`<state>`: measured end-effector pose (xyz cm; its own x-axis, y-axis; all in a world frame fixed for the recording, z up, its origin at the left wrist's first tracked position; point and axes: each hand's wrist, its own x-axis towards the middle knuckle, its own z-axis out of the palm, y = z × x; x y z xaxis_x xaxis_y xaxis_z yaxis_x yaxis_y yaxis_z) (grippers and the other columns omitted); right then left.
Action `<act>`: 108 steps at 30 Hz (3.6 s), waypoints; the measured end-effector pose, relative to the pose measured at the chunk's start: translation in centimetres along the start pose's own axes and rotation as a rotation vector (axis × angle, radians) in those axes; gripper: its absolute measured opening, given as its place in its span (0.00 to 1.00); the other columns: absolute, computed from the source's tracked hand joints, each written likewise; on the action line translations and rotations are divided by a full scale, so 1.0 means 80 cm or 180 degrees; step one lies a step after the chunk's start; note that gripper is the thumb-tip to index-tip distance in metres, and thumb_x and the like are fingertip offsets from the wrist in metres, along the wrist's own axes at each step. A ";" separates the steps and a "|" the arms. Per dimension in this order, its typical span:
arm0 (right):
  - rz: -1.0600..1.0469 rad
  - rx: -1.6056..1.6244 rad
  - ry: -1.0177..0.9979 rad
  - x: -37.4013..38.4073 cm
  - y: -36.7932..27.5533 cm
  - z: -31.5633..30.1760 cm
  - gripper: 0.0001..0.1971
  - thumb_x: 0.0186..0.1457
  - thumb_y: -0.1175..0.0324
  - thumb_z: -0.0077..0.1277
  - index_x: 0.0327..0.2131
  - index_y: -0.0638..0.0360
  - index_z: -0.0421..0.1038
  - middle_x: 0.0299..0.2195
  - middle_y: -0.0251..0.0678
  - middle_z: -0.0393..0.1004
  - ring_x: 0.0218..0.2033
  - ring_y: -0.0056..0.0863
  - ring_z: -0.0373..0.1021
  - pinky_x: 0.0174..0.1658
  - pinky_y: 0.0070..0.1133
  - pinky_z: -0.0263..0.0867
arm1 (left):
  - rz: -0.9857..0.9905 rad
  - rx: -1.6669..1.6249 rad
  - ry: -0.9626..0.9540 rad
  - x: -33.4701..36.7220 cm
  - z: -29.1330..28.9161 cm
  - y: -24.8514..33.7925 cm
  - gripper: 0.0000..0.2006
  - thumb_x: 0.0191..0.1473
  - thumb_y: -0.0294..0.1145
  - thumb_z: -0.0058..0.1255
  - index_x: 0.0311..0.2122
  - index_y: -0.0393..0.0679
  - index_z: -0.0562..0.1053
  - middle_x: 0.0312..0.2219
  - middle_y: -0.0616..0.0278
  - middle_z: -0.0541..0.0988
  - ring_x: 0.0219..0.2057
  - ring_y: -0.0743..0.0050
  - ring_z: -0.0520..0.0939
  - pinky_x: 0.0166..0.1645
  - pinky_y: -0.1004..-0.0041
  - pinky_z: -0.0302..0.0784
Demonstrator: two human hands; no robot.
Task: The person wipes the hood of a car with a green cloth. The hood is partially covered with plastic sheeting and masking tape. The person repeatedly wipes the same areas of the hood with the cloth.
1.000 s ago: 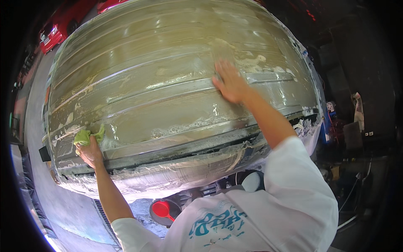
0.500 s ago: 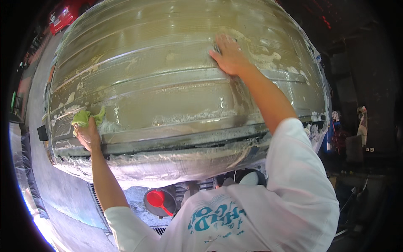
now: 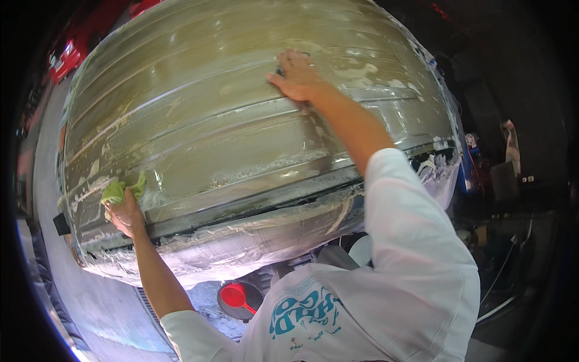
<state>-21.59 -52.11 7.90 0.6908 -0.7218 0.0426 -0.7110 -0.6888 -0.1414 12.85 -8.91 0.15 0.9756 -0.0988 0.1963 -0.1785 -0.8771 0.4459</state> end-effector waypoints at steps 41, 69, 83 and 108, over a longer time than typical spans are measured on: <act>0.0392 0.0541 0.1054 -0.157 -0.063 0.028 0.33 0.65 0.43 0.50 0.66 0.50 0.67 0.71 0.38 0.59 0.74 0.41 0.50 0.75 0.38 0.47 | 0.0373 -0.0010 0.0189 -0.004 -0.018 0.000 0.36 0.49 0.57 0.58 0.52 0.32 0.74 0.48 0.41 0.78 0.53 0.40 0.78 0.59 0.47 0.70; 0.0293 0.0384 0.0897 -0.153 -0.052 0.023 0.34 0.65 0.45 0.49 0.67 0.53 0.62 0.72 0.42 0.55 0.74 0.40 0.47 0.75 0.38 0.42 | 0.2133 -0.0064 -0.0253 -0.127 0.026 0.168 0.27 0.50 0.52 0.68 0.51 0.49 0.78 0.46 0.54 0.83 0.46 0.51 0.85 0.51 0.54 0.80; 0.0318 0.0814 0.0151 -0.136 -0.034 0.077 0.23 0.66 0.51 0.47 0.58 0.50 0.70 0.63 0.28 0.67 0.65 0.26 0.62 0.60 0.29 0.65 | 0.3067 -0.1427 -0.1880 -0.308 -0.045 0.543 0.21 0.47 0.44 0.63 0.43 0.40 0.80 0.39 0.40 0.85 0.42 0.39 0.86 0.48 0.53 0.80; 0.0242 -0.1186 0.0968 -0.120 -0.014 0.039 0.26 0.60 0.63 0.49 0.58 0.70 0.71 0.60 0.59 0.70 0.63 0.52 0.66 0.69 0.43 0.55 | 0.1814 -0.0182 -0.0280 -0.246 0.008 0.240 0.36 0.58 0.54 0.57 0.63 0.41 0.65 0.56 0.43 0.73 0.60 0.43 0.72 0.68 0.51 0.60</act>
<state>-26.98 -44.21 4.55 0.6047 -0.7198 0.3408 -0.7951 -0.5705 0.2059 -9.65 -24.09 4.31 0.7299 -0.5890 0.3470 -0.6831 -0.6473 0.3381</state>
